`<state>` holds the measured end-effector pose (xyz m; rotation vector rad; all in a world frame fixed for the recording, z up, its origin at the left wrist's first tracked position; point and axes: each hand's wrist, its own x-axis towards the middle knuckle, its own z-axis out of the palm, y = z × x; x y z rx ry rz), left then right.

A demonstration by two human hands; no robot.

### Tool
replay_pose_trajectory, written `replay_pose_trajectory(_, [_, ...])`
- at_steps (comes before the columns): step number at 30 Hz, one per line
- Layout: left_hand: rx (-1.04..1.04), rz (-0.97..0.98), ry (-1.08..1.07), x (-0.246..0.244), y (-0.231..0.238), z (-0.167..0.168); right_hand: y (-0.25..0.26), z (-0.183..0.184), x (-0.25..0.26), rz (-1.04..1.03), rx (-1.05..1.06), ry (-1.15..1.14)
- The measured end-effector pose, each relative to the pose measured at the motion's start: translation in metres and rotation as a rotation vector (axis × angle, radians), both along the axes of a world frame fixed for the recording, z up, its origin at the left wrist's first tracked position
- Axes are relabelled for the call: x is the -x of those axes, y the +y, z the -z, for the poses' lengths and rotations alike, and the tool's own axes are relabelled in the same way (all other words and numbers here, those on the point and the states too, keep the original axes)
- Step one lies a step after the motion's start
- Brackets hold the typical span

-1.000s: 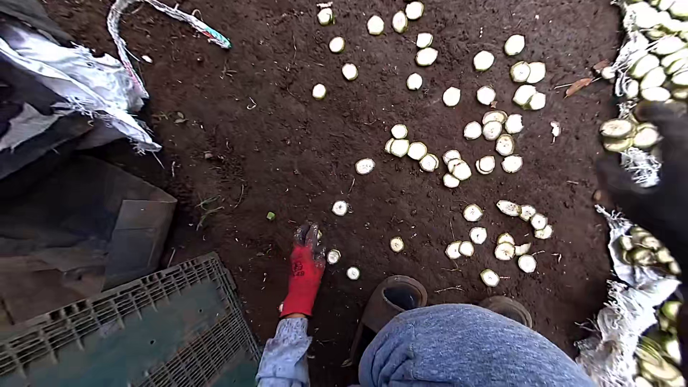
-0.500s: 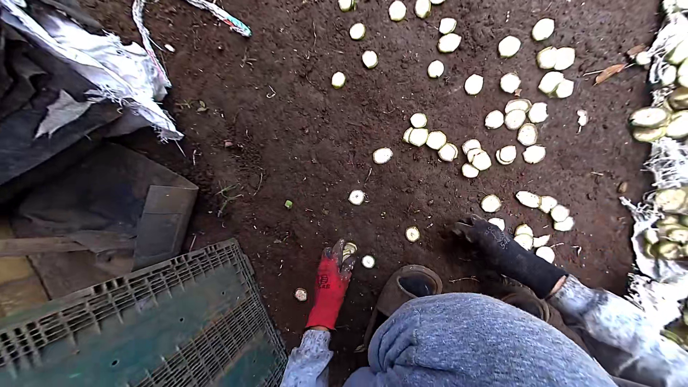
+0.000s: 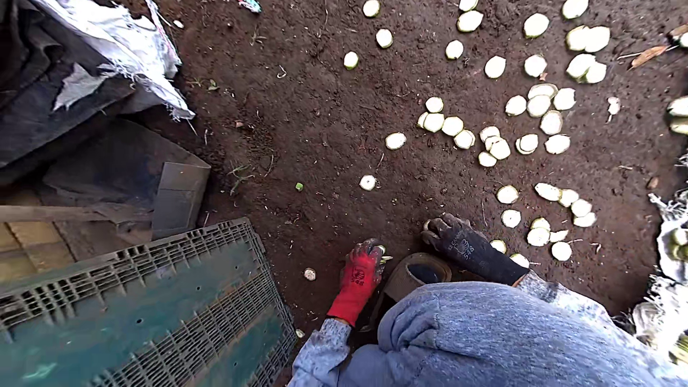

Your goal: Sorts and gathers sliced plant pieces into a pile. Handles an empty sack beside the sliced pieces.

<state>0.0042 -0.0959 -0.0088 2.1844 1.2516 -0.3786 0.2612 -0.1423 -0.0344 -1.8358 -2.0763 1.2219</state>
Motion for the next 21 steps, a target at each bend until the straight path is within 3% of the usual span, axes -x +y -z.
replay_pose_trajectory(2, [0.068,-0.072,-0.06,0.01,0.001,0.005,-0.001,0.002,0.002,0.006,-0.072,-0.031])
replay_pose_trajectory(6, [0.042,-0.486,-0.235,0.038,-0.004,0.006,0.004,0.008,0.002,-0.086,-0.187,-0.106])
replay_pose_trajectory(9, [-0.098,-0.691,-0.048,0.07,0.0,-0.007,0.014,0.0,-0.001,-0.068,0.001,-0.077])
replay_pose_trajectory(13, [-0.168,-0.749,0.179,0.12,-0.007,-0.007,0.021,-0.001,-0.01,-0.029,0.213,0.019])
replay_pose_trajectory(16, [-0.219,-0.755,0.114,0.125,-0.019,0.005,-0.011,-0.004,-0.05,0.309,0.104,0.298])
replay_pose_trajectory(18, [-0.19,-0.76,0.11,0.115,-0.02,-0.003,-0.055,-0.031,-0.097,0.631,-0.015,0.365])
replay_pose_trajectory(21, [-0.092,-0.793,0.144,0.107,-0.012,-0.016,-0.158,-0.112,-0.17,1.002,-0.163,0.047])
